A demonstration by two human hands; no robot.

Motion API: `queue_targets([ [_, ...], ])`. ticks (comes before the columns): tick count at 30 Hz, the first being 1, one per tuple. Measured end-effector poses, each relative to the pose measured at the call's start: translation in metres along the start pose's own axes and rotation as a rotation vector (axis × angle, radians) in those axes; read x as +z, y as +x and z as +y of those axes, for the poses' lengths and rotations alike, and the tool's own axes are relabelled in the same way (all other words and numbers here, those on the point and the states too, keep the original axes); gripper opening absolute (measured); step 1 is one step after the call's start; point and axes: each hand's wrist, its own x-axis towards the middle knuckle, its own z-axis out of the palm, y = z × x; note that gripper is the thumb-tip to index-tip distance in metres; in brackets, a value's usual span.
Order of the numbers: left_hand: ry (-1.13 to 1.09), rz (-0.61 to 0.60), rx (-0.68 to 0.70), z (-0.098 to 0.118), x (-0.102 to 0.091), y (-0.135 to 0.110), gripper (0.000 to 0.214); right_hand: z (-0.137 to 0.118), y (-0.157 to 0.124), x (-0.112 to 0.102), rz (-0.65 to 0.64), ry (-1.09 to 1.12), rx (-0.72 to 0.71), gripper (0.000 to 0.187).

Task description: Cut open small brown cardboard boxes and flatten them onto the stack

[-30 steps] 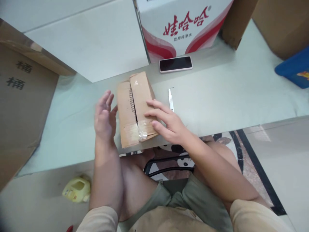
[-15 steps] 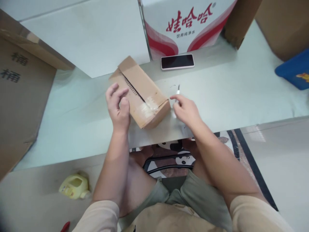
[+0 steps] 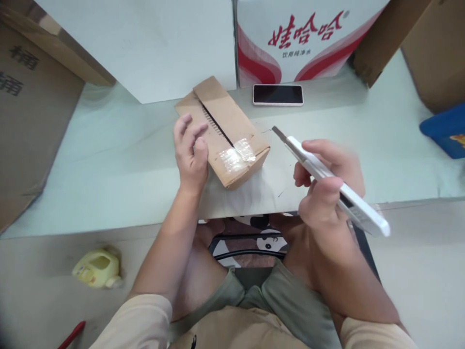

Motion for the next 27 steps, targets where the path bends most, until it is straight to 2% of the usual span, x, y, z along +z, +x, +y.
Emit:
queue_targets([
  [2, -0.02, 0.005, -0.008, 0.002, 0.0, 0.0, 0.054, -0.002, -0.004, 0.003, -0.055, 0.016, 0.052, 0.043],
  [5, 0.003, 0.028, 0.011, 0.004, 0.001, 0.0, 0.053, -0.003, -0.011, 0.008, -0.222, -0.089, 0.131, 0.035],
  [9, 0.024, 0.034, 0.031, 0.006, 0.0, 0.0, 0.051, 0.001, -0.014, 0.012, -0.37, -0.175, 0.164, 0.036],
  [14, -0.016, -0.005, 0.003, 0.006, -0.001, -0.001, 0.047, 0.004, -0.012, 0.012, -0.393, -0.157, 0.133, 0.031],
  [20, -0.014, -0.024, -0.015, 0.005, -0.002, 0.0, 0.049, -0.005, -0.007, 0.012, -0.416, -0.29, 0.07, 0.03],
  [25, 0.04, 0.032, 0.037, 0.006, -0.002, 0.0, 0.054, -0.021, 0.002, 0.008, -0.479, -0.301, 0.059, 0.025],
  [27, 0.048, 0.057, 0.053, 0.007, -0.002, 0.0, 0.056, -0.028, 0.004, 0.003, -0.447, -0.289, 0.043, 0.025],
])
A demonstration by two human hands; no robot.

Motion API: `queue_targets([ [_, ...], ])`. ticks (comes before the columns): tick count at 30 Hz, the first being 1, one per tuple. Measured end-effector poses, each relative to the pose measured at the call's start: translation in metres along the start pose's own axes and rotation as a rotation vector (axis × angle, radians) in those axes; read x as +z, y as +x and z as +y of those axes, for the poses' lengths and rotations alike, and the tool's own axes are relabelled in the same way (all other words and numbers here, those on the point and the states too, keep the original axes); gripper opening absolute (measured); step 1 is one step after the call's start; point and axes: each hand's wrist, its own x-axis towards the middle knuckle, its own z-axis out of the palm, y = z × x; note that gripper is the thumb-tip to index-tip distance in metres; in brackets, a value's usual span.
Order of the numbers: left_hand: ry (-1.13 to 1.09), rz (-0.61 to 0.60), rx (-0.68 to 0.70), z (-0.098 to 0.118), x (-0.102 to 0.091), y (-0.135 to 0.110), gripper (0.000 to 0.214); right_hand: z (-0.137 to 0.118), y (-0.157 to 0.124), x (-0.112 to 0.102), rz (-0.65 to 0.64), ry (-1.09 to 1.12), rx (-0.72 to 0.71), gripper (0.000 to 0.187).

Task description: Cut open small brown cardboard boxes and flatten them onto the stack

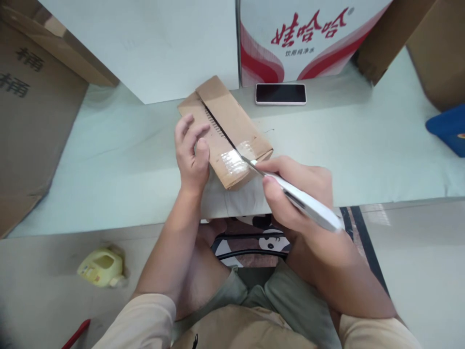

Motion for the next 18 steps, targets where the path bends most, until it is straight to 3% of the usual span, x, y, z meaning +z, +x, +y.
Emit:
queue_targets([
  [4, -0.007, 0.021, -0.013, -0.002, -0.001, 0.0, 0.056, 0.004, -0.006, -0.01, 0.142, 0.058, -0.027, 0.026],
  [7, -0.03, 0.044, -0.048, -0.014, -0.008, 0.002, 0.055, 0.028, -0.005, -0.006, 0.454, 0.101, -0.066, 0.03],
  [9, -0.061, 0.071, -0.111, -0.027, -0.016, 0.003, 0.052, 0.053, -0.001, 0.002, 0.496, 0.01, 0.001, 0.029],
  [10, -0.086, 0.086, -0.16, -0.033, -0.02, 0.004, 0.05, 0.066, 0.001, 0.007, 0.42, -0.078, 0.06, 0.03],
  [13, -0.203, 0.133, -0.387, -0.05, -0.028, 0.005, 0.045, 0.102, 0.005, 0.022, -0.024, -0.354, 0.229, 0.04],
  [15, -0.284, 0.148, -0.563, -0.055, -0.03, 0.005, 0.05, 0.118, 0.005, 0.031, -0.247, -0.447, 0.337, 0.05],
  [18, -0.423, 0.116, -0.704, -0.056, -0.032, 0.003, 0.061, 0.125, 0.004, 0.043, -0.339, -0.476, 0.365, 0.053],
])
